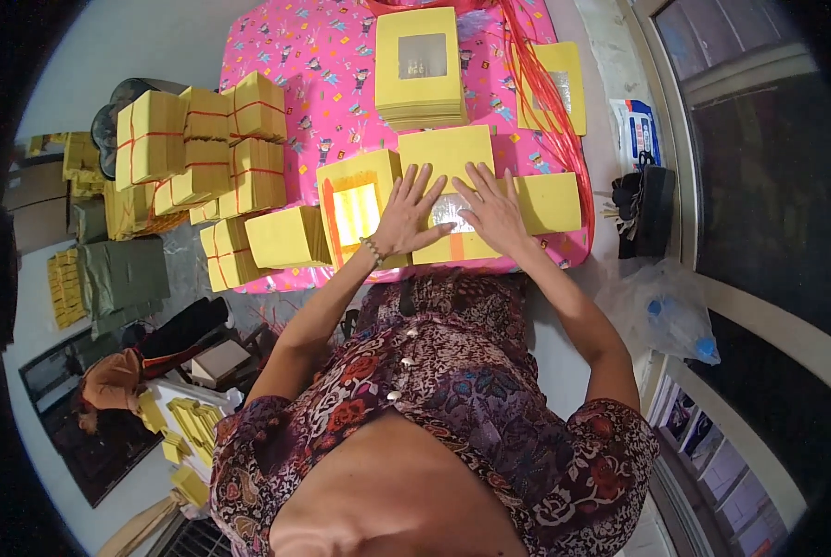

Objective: Packaging and organizing stacks of yellow ceremonial paper.

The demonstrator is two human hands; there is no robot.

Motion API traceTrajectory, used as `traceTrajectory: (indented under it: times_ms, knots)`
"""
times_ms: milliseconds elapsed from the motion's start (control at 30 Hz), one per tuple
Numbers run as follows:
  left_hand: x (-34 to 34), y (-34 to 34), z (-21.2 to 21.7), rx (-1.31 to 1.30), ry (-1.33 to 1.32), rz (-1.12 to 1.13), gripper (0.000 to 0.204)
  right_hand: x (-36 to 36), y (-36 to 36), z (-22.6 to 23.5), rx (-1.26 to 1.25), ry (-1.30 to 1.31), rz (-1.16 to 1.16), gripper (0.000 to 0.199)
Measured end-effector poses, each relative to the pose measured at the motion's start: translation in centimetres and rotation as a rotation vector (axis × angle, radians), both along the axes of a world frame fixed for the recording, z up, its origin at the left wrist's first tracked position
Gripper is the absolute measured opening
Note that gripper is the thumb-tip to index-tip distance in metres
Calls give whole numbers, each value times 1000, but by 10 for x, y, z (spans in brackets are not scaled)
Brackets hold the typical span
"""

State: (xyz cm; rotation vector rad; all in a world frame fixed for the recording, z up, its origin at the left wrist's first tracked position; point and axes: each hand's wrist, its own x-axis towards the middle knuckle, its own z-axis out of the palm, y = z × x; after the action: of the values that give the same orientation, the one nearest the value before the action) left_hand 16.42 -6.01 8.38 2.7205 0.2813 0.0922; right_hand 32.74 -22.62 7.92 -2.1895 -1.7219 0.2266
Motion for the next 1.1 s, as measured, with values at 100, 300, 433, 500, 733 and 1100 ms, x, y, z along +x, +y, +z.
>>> traceTrajectory:
  times_ms: [100,300,433,500,733,1100]
  knots:
    - [2,2,4,91,63,24,82,14,10,-5,67,-6,-19,52]
    - [19,13,9,174,-82,38,68,37,25,-11,250,-109,68,43]
    - [39,14,9,301,-114,54,58,42,31,-20,367,-149,102,37]
    - [41,21,-2,363,-133,68,58,35,36,-14,388,-139,74,32]
    - [51,16,8,419,-250,149,61,-28,42,14,635,588,-786,57]
    - [58,-53,44,117,-247,-11,84,0,-28,14,766,1532,-981,29]
